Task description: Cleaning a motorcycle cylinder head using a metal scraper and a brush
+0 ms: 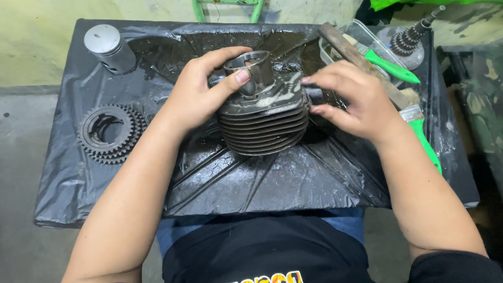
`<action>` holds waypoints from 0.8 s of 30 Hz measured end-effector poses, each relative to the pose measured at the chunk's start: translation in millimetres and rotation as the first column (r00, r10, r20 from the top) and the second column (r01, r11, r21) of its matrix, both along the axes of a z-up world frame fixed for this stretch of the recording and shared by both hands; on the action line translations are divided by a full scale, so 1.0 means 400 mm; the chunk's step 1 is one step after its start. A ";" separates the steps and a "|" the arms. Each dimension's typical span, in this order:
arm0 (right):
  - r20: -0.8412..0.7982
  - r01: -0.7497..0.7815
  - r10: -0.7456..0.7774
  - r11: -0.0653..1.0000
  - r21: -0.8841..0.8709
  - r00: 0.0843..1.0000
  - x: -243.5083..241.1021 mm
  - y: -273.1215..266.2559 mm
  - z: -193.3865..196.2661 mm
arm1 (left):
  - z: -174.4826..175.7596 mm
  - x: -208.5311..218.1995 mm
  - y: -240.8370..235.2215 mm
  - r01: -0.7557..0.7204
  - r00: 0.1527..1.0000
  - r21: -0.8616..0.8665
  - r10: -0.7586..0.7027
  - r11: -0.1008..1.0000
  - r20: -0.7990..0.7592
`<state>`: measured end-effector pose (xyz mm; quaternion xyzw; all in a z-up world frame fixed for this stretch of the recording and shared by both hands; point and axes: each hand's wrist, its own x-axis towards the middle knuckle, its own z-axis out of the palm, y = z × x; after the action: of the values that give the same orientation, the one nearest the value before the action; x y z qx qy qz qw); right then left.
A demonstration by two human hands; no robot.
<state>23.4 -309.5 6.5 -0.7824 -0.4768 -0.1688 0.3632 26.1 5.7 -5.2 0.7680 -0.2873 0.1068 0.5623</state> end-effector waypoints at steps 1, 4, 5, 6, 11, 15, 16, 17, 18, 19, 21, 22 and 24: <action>0.000 0.000 0.000 1.000 -0.002 1.000 -0.003 0.002 -0.003 | 0.004 0.000 -0.001 0.000 1.000 -0.002 0.000 1.000 0.000; 0.000 0.018 -0.019 0.999 -0.026 1.000 -0.014 0.003 0.000 | 0.016 -0.004 0.000 0.012 1.000 0.005 -0.012 1.000 -0.014; -0.001 0.021 -0.021 0.995 -0.095 1.000 -0.019 0.000 0.008 | 0.022 -0.008 0.001 -0.011 0.999 0.085 0.014 0.996 -0.038; -0.001 0.023 -0.023 0.986 -0.163 1.000 -0.024 -0.002 0.017 | 0.029 -0.012 0.003 -0.031 0.997 0.164 0.041 0.986 -0.060; -0.016 0.057 -0.060 0.986 -0.158 0.998 -0.033 -0.001 0.016 | 0.058 -0.052 0.025 -0.099 0.995 0.172 0.097 0.980 0.017; -0.045 0.085 -0.092 0.986 -0.146 0.995 -0.037 -0.002 0.012 | 0.110 -0.105 0.042 -0.105 0.993 0.285 0.084 0.953 0.085; -0.051 0.087 -0.095 0.985 -0.149 0.994 -0.038 -0.004 0.011 | 0.112 -0.112 0.042 -0.101 0.994 0.283 0.082 0.954 0.079; -0.041 0.091 -0.098 0.985 -0.144 0.994 -0.036 -0.003 0.011 | 0.117 -0.118 0.044 -0.107 0.992 0.306 0.081 0.946 0.095; -0.032 0.095 -0.100 0.986 -0.139 0.994 -0.034 -0.002 0.012 | 0.123 -0.124 0.046 -0.113 0.991 0.328 0.081 0.938 0.111; -0.028 0.095 -0.100 0.986 -0.139 0.995 -0.035 0.000 0.013 | 0.138 -0.134 0.044 -0.114 0.990 0.328 0.080 0.938 0.115; -0.045 0.120 -0.128 0.982 -0.147 0.991 -0.039 0.001 0.015 | 0.167 -0.157 0.037 -0.131 0.991 0.479 0.115 0.868 0.063; -0.042 0.122 -0.129 0.982 -0.147 0.991 -0.038 0.001 0.016 | 0.173 -0.170 0.036 -0.131 0.991 0.478 0.113 0.868 0.066; -0.054 0.117 -0.126 0.983 -0.142 0.991 -0.039 0.003 0.016 | 0.182 -0.197 0.035 -0.151 0.984 0.579 0.181 0.801 0.006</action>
<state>7.7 -308.5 12.9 -0.8382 -0.4271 -0.1326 0.3120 -52.7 19.8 67.5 0.9267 -0.2240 0.0444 0.2985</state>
